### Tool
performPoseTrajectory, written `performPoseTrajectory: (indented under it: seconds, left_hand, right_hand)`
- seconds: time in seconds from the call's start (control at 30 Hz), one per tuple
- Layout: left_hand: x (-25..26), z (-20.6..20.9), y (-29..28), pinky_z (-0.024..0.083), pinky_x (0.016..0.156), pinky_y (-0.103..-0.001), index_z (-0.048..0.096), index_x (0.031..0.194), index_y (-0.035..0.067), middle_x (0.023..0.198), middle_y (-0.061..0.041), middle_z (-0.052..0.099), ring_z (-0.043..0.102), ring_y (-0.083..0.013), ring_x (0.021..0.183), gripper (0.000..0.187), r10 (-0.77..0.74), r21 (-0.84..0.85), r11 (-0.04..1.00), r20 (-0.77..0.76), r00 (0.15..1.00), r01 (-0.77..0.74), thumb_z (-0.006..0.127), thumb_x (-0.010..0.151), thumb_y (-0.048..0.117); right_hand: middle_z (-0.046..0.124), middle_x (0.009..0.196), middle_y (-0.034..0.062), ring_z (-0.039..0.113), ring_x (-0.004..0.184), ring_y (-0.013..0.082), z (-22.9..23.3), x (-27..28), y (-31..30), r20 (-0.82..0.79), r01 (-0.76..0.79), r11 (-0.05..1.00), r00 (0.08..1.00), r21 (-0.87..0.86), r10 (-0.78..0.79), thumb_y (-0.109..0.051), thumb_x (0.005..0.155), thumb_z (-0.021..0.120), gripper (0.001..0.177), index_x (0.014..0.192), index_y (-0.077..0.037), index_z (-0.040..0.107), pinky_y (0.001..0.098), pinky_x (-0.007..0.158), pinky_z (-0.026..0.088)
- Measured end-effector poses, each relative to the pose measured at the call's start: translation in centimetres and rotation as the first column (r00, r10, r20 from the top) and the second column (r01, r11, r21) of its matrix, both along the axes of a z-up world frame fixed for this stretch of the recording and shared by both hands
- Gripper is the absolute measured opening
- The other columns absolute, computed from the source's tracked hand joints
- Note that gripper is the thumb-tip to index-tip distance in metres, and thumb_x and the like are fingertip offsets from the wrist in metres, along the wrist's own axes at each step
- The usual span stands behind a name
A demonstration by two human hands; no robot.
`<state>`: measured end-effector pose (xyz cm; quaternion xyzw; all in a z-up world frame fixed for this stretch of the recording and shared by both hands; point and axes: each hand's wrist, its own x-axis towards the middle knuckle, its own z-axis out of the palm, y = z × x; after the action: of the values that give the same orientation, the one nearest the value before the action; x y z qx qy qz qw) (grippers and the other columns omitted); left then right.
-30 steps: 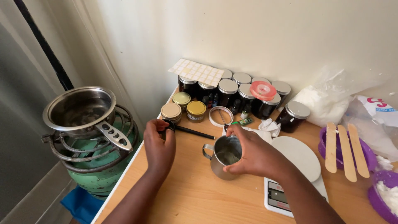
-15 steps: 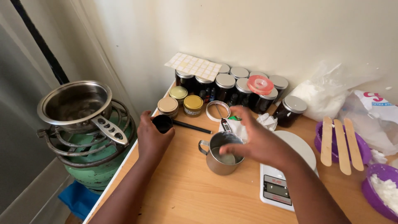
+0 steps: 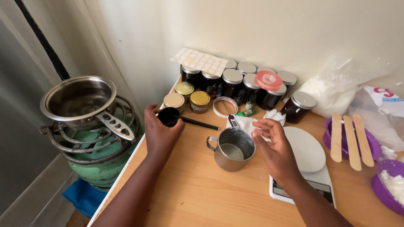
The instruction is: Wiping a candle jar with a cloth and carefully applying a long adhesive label around it.
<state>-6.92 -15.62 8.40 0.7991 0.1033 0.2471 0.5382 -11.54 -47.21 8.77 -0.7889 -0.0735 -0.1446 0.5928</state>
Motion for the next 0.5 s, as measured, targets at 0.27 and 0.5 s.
performPoseTrajectory:
  seconds: [0.27, 0.5]
  left_hand:
    - [-1.3, 2.3, -0.2, 0.056, 0.095, -0.048, 0.043, 0.147, 0.008, 0.133, -0.016, 0.057, 0.063, -0.0366, 0.124, 0.081, -0.065, -0.060, 0.996, -0.068, 0.996, 0.061, 0.081, 0.079, 0.032]
    - [-3.0, 5.9, -0.6, 0.053, 0.091, -0.041, 0.041, 0.151, 0.023, 0.138, -0.007, 0.062, 0.066, -0.0259, 0.119, 0.082, -0.313, 0.120, 0.901, -0.488, 0.815, 0.418, 0.075, 0.077, 0.032]
  right_hand:
    - [0.068, 0.138, 0.0152, 0.062, 0.127, 0.0222, -2.1, 0.3, 2.0, 0.131, 0.024, 0.983, 0.990, 0.184, -0.049, -0.023, 0.111, 0.054, 0.031, 0.137, -0.007, 0.053, 0.0358, 0.108, 0.051]
    - [0.070, 0.138, 0.0181, 0.069, 0.131, 0.0312, -3.5, 0.4, 1.6, 0.136, 0.059, 0.971, 0.986, 0.230, -0.093, -0.037, 0.113, 0.044, 0.038, 0.131, -0.005, 0.055, 0.0407, 0.113, 0.053]
